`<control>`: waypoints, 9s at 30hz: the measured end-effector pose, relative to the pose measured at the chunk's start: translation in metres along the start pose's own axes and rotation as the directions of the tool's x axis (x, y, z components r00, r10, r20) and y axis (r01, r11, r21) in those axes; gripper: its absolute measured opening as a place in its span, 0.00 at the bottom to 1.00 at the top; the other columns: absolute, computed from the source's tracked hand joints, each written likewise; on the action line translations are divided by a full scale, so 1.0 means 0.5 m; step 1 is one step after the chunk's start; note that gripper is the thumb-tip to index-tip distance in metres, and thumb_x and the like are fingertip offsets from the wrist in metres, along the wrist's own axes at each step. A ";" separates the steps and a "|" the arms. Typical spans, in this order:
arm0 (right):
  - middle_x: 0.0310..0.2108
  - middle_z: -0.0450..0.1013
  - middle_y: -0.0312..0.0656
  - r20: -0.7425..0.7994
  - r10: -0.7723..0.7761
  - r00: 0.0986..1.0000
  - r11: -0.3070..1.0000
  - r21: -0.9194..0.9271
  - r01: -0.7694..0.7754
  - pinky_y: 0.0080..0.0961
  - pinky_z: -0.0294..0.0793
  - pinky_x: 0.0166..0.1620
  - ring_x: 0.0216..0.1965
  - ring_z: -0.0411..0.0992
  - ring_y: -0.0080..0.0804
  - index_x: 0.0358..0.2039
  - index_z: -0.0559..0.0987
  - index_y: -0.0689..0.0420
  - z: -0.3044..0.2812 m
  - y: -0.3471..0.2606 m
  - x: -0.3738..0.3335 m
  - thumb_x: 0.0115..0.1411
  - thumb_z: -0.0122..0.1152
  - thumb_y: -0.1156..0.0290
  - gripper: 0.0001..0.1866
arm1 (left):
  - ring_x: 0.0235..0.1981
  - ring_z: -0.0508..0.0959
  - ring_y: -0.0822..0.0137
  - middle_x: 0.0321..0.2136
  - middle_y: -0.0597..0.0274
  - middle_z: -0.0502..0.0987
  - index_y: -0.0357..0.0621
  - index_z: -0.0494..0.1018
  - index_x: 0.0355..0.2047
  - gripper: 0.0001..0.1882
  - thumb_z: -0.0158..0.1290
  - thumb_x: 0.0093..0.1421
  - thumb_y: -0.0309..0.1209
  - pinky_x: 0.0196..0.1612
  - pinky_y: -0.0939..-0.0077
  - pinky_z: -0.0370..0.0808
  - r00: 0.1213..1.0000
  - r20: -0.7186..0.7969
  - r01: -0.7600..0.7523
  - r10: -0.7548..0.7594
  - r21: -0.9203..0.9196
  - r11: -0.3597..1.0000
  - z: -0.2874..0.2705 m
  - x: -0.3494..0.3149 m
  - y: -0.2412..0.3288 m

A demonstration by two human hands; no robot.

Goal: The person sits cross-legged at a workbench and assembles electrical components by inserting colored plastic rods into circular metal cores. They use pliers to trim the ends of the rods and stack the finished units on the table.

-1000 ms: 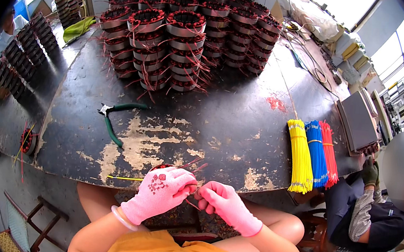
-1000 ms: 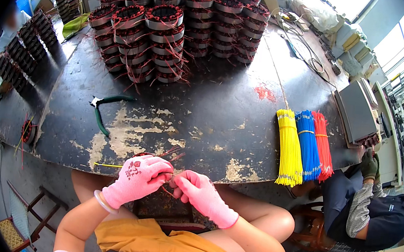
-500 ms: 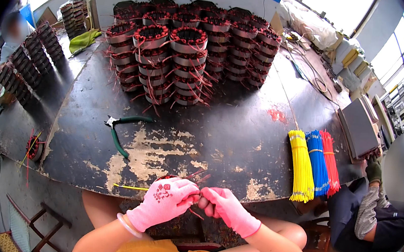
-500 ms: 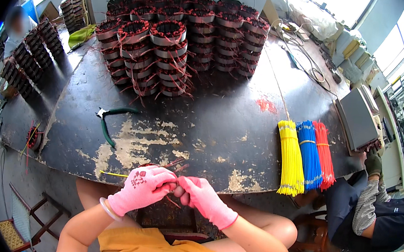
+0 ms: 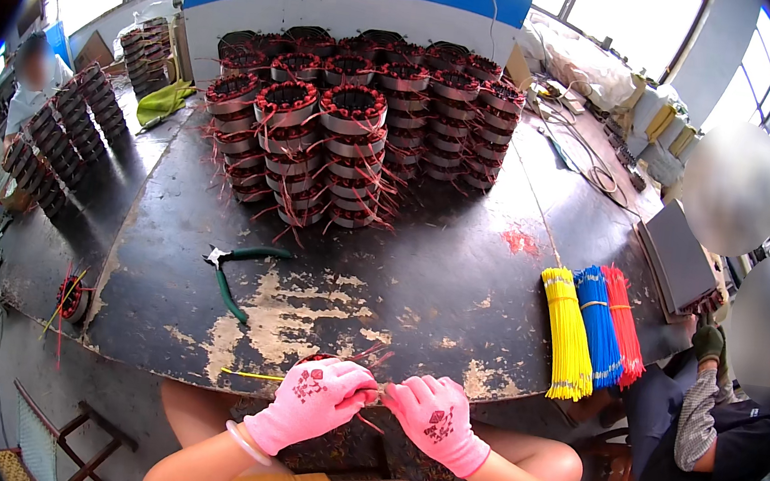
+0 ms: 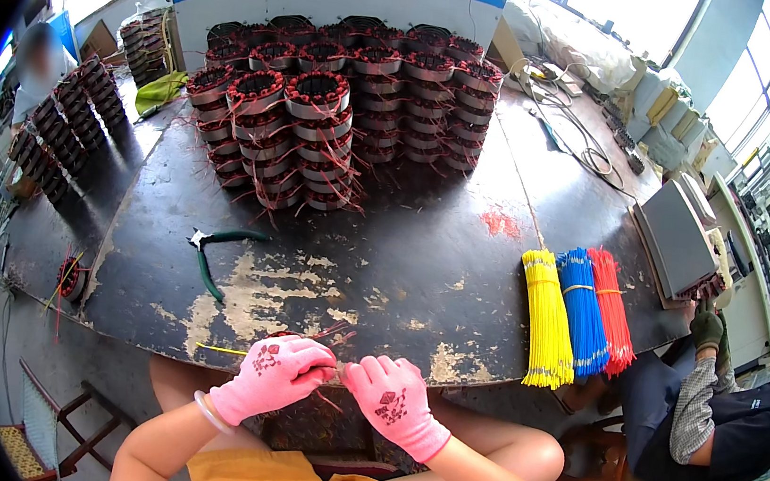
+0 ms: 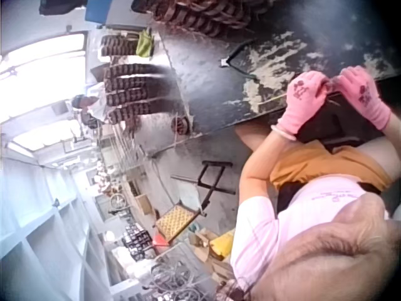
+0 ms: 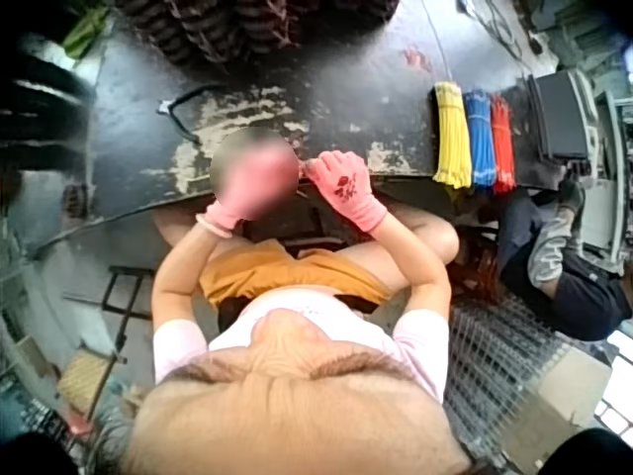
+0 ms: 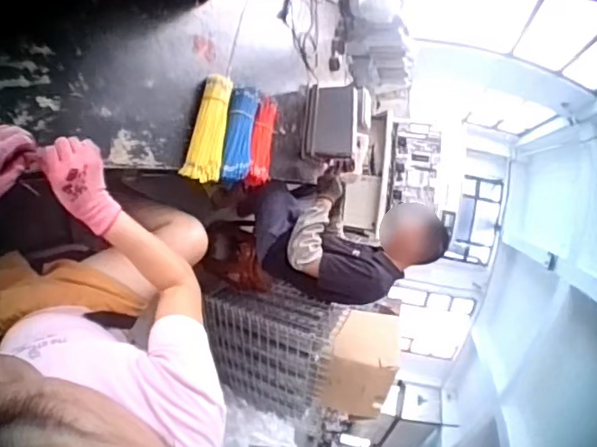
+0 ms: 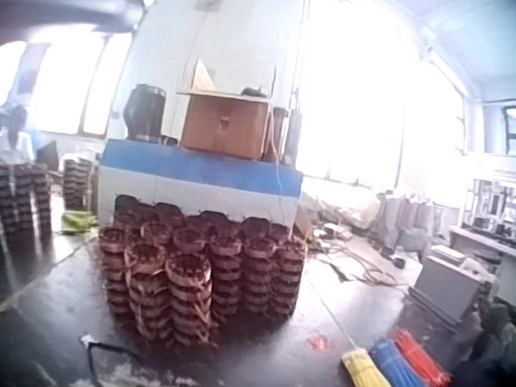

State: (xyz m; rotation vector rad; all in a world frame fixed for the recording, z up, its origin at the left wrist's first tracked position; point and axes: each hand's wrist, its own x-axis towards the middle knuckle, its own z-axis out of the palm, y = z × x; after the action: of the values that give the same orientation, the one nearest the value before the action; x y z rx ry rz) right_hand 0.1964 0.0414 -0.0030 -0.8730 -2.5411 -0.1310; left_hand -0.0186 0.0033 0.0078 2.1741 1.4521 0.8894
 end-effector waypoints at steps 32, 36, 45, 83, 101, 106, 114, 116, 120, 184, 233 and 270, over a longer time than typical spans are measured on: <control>0.20 0.76 0.48 -0.312 0.895 0.318 0.418 0.342 -0.842 0.37 0.70 0.26 0.20 0.75 0.43 0.24 0.80 0.58 -0.161 0.254 -0.256 0.65 0.65 0.59 0.17 | 0.48 0.77 0.48 0.46 0.51 0.79 0.38 0.78 0.45 0.14 0.54 0.64 0.34 0.53 0.57 0.72 0.993 -0.096 0.078 -0.065 0.139 0.987 -0.007 0.010 0.011; 0.28 0.77 0.45 -0.479 0.836 0.266 0.322 0.037 -0.946 0.43 0.73 0.36 0.31 0.77 0.47 0.28 0.79 0.55 -0.198 0.362 -0.344 0.62 0.64 0.48 0.21 | 0.48 0.77 0.48 0.46 0.52 0.79 0.38 0.78 0.45 0.14 0.54 0.64 0.33 0.53 0.58 0.72 0.993 -0.081 0.090 -0.080 0.130 0.987 -0.009 0.013 0.010; 0.36 0.80 0.42 -0.218 0.947 0.236 0.249 0.035 -0.968 0.39 0.76 0.42 0.38 0.80 0.41 0.34 0.81 0.52 -0.206 0.442 -0.300 0.58 0.69 0.56 0.13 | 0.49 0.77 0.50 0.47 0.53 0.79 0.39 0.78 0.46 0.14 0.55 0.63 0.33 0.54 0.58 0.71 0.993 -0.075 0.106 -0.095 0.163 0.981 -0.007 0.010 0.009; 0.32 0.79 0.47 0.244 0.403 0.882 0.672 0.576 -0.466 0.38 0.76 0.40 0.37 0.79 0.47 0.38 0.84 0.56 -0.037 0.000 0.033 0.68 0.58 0.58 0.15 | 0.38 0.79 0.58 0.36 0.62 0.78 0.48 0.80 0.45 0.19 0.66 0.50 0.25 0.38 0.63 0.78 0.920 -0.382 0.004 0.081 0.215 0.977 -0.073 -0.022 0.076; 0.33 0.79 0.41 0.327 0.519 0.790 0.301 0.795 -0.527 0.24 0.75 0.37 0.32 0.76 0.26 0.40 0.82 0.60 0.045 -0.044 0.048 0.61 0.64 0.73 0.08 | 0.38 0.83 0.55 0.37 0.57 0.80 0.43 0.75 0.47 0.11 0.55 0.64 0.25 0.39 0.67 0.79 0.957 -0.265 0.122 -0.117 0.002 0.992 0.017 -0.012 -0.002; 0.32 0.75 0.39 0.018 0.473 0.881 0.654 0.663 -0.365 0.21 0.72 0.31 0.29 0.74 0.25 0.38 0.83 0.59 0.021 -0.054 0.011 0.57 0.67 0.80 0.08 | 0.34 0.83 0.56 0.37 0.60 0.80 0.46 0.78 0.41 0.08 0.58 0.61 0.26 0.35 0.67 0.79 0.983 -0.171 0.070 -0.067 0.014 0.997 0.000 -0.011 0.002; 0.35 0.77 0.41 0.057 0.410 0.910 0.633 0.701 -0.329 0.31 0.76 0.41 0.37 0.77 0.39 0.38 0.81 0.55 -0.010 -0.021 0.037 0.57 0.66 0.78 0.08 | 0.38 0.81 0.55 0.40 0.60 0.80 0.46 0.77 0.40 0.07 0.58 0.61 0.28 0.39 0.65 0.79 0.999 -0.043 0.032 -0.032 0.000 0.999 -0.013 0.000 -0.009; 0.37 0.79 0.42 0.340 0.457 0.822 0.366 0.770 -0.522 0.26 0.77 0.40 0.37 0.78 0.31 0.40 0.80 0.60 -0.021 -0.018 0.046 0.62 0.61 0.78 0.06 | 0.39 0.81 0.55 0.40 0.60 0.80 0.45 0.77 0.40 0.07 0.58 0.62 0.29 0.39 0.64 0.79 0.999 -0.033 0.040 -0.039 0.016 0.999 -0.015 -0.001 -0.007; 0.33 0.79 0.39 0.346 0.422 0.838 0.359 0.785 -0.505 0.22 0.75 0.37 0.33 0.74 0.21 0.41 0.81 0.61 -0.028 -0.013 0.059 0.63 0.63 0.78 0.07 | 0.40 0.81 0.54 0.41 0.59 0.80 0.45 0.77 0.40 0.07 0.58 0.62 0.29 0.41 0.65 0.78 0.997 -0.030 0.069 -0.067 0.039 0.997 -0.019 0.002 0.009; 0.30 0.76 0.34 0.805 0.085 0.587 -0.044 0.591 -0.805 0.22 0.72 0.36 0.32 0.71 0.19 0.35 0.80 0.61 -0.011 0.058 0.049 0.65 0.55 0.68 0.10 | 0.38 0.83 0.58 0.50 0.62 0.81 0.47 0.78 0.36 0.07 0.58 0.56 0.28 0.41 0.64 0.79 0.998 -0.070 0.005 -0.006 -0.014 1.000 0.022 0.006 -0.005; 0.25 0.78 0.35 0.808 0.223 0.546 0.260 0.490 -0.832 0.21 0.70 0.27 0.24 0.70 0.18 0.34 0.81 0.63 -0.077 0.027 0.050 0.68 0.56 0.62 0.16 | 0.39 0.83 0.58 0.50 0.64 0.82 0.48 0.79 0.37 0.07 0.61 0.60 0.33 0.43 0.66 0.80 0.992 0.067 -0.104 0.108 -0.059 0.993 0.014 -0.003 -0.003; 0.30 0.71 0.33 0.239 -0.118 0.964 0.989 0.119 0.092 0.30 0.72 0.36 0.34 0.74 0.32 0.35 0.77 0.48 -0.043 0.048 0.052 0.60 0.64 0.63 0.07 | 0.37 0.83 0.60 0.47 0.66 0.83 0.47 0.79 0.37 0.06 0.60 0.58 0.30 0.41 0.67 0.79 0.999 0.040 -0.007 0.006 0.015 1.000 0.002 -0.003 -0.006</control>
State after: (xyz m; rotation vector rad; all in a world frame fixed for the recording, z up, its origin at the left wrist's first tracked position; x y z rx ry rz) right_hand 0.2011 0.0700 0.0265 -0.7530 -2.7961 0.0865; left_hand -0.0202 0.0030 0.0048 2.1958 1.4385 0.8353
